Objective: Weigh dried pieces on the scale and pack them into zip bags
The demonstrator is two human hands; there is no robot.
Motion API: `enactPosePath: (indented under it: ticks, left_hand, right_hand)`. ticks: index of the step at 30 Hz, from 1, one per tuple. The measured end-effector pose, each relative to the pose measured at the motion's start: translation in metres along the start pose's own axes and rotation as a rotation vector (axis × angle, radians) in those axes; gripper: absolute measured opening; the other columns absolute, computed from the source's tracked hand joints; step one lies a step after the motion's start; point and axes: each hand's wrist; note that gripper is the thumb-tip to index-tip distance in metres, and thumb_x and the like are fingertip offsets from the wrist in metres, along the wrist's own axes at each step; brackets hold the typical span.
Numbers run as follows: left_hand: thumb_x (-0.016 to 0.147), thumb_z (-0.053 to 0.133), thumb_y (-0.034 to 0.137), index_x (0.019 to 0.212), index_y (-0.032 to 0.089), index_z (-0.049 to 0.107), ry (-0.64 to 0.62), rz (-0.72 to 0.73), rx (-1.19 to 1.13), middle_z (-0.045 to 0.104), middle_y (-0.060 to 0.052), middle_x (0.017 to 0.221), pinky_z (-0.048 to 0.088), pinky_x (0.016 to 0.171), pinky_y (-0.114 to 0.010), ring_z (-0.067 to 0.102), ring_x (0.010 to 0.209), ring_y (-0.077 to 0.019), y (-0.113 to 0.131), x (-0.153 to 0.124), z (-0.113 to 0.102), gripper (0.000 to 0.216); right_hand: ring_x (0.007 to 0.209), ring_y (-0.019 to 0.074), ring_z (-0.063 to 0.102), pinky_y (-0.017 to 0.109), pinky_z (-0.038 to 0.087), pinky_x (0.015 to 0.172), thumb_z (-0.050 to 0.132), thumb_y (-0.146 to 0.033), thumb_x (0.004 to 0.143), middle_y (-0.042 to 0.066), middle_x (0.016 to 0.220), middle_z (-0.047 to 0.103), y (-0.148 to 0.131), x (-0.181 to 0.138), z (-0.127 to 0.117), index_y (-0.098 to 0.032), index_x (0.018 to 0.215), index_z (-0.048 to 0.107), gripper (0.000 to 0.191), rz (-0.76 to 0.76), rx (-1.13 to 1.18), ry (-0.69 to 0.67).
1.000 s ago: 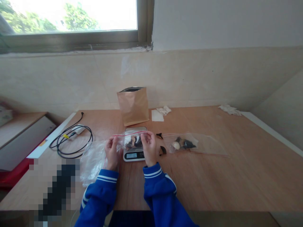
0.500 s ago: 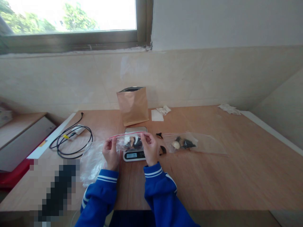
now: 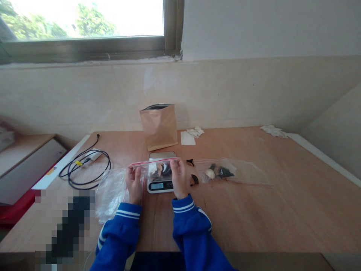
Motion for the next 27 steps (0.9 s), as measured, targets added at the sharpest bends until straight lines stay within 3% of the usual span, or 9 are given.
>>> enactPosePath:
  ticks: [5,12,18,23,27]
  left_hand:
    - [0.077,0.068,0.04,0.078,0.016,0.061,0.007,-0.01,0.024,0.063,0.0,0.073,0.046,0.068,-0.024,0.058,0.07,-0.0126,0.002,0.002,-0.002,0.024]
    - [0.075,0.07,0.037,0.075,0.016,0.061,0.102,0.017,0.005,0.063,0.0,0.07,0.045,0.063,-0.024,0.058,0.065,-0.0124,0.005,0.001,-0.003,0.023]
    - [0.074,0.071,0.034,0.082,0.016,0.064,0.148,-0.004,-0.04,0.063,0.0,0.071,0.045,0.063,-0.023,0.058,0.066,-0.012,0.005,0.003,-0.006,0.021]
    - [0.074,0.071,0.034,0.08,0.016,0.063,0.105,-0.021,-0.03,0.063,0.0,0.071,0.045,0.063,-0.022,0.058,0.066,-0.0113,0.007,0.002,-0.007,0.021]
    - [0.074,0.07,0.038,0.079,0.015,0.062,0.049,-0.113,-0.081,0.064,0.0,0.071,0.046,0.062,-0.023,0.058,0.064,-0.0116,0.003,0.003,-0.005,0.024]
  right_hand:
    - [0.073,0.0158,0.061,0.028,0.049,0.07,0.066,-0.047,0.077,-0.001,0.078,0.066,-0.011,-0.003,0.004,-0.021,0.087,0.058,0.029,0.033,0.011,-0.072]
    - [0.072,0.0188,0.064,0.029,0.051,0.067,0.065,-0.052,0.076,0.002,0.075,0.07,-0.025,-0.006,0.007,-0.02,0.08,0.066,0.032,0.034,-0.177,-0.119]
    - [0.072,0.0185,0.065,0.03,0.051,0.069,0.065,-0.049,0.077,0.004,0.076,0.072,-0.02,-0.006,0.006,-0.019,0.076,0.067,0.03,-0.004,-0.23,-0.113]
    - [0.072,0.017,0.064,0.028,0.051,0.069,0.064,-0.046,0.079,0.004,0.076,0.071,-0.013,-0.004,0.002,-0.019,0.078,0.065,0.027,-0.026,-0.229,-0.085]
    - [0.069,0.0173,0.064,0.028,0.05,0.065,0.065,-0.049,0.077,0.002,0.072,0.07,-0.014,-0.004,0.002,-0.019,0.075,0.064,0.03,-0.004,-0.233,-0.095]
Point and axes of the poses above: each hand's wrist, its own x-axis towards the middle knuckle, its own z-axis out of the palm, y = z × x
